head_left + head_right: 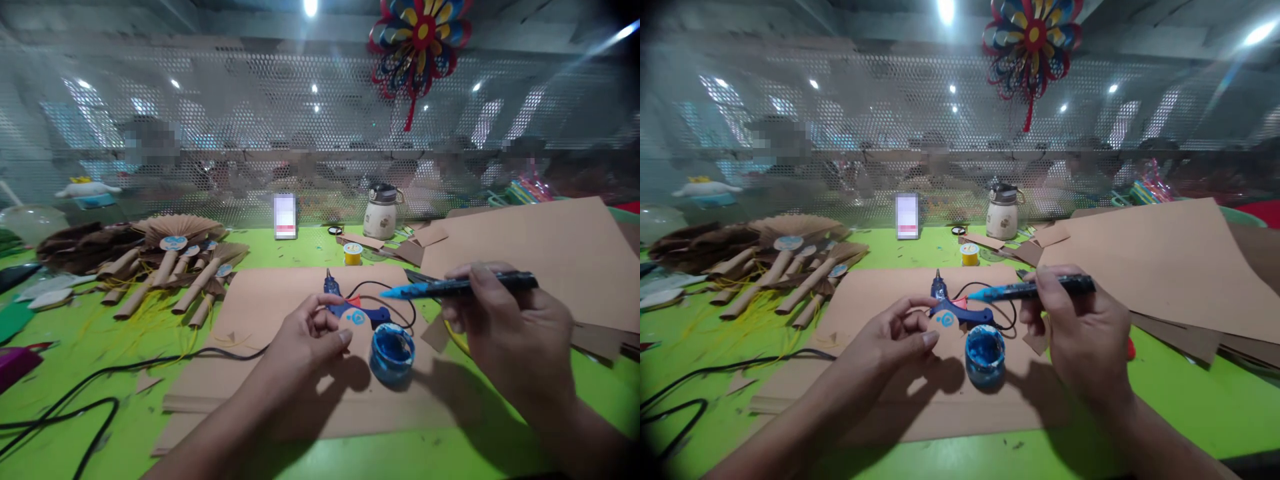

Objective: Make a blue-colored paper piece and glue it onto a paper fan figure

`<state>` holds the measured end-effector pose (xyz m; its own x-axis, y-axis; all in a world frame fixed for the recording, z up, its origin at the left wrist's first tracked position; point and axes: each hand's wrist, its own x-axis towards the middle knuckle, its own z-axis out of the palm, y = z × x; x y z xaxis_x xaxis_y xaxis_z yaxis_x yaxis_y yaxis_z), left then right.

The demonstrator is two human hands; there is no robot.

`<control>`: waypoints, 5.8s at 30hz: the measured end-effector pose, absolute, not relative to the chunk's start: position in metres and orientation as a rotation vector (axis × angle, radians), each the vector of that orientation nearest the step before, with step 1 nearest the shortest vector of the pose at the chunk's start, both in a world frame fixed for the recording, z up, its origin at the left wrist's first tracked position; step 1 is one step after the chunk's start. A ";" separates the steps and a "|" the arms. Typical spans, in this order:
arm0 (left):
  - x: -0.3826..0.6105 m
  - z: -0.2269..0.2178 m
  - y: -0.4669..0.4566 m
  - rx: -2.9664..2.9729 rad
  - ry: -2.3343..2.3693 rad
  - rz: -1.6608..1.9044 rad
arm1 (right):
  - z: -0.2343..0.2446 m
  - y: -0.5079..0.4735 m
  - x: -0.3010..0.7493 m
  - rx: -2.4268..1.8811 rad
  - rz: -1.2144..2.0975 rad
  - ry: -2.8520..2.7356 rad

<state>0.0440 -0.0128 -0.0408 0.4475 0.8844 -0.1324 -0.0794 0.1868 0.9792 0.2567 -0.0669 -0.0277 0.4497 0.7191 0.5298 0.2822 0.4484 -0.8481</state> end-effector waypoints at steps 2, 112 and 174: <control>0.043 -0.041 -0.012 1.177 0.863 0.849 | -0.022 -0.063 0.256 -1.035 0.427 -1.015; 0.030 -0.135 -0.146 2.728 1.005 1.280 | -0.107 -0.157 0.227 -1.180 0.674 -0.911; 0.037 -0.131 -0.149 2.599 1.034 1.447 | -0.094 -0.155 0.225 -1.480 0.651 -1.114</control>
<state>0.0367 -0.1486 -0.1314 0.3623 0.5382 0.7610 0.5455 -0.7845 0.2951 0.2246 -0.1547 -0.0936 0.4030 0.8976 0.1787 0.2854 0.0623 -0.9564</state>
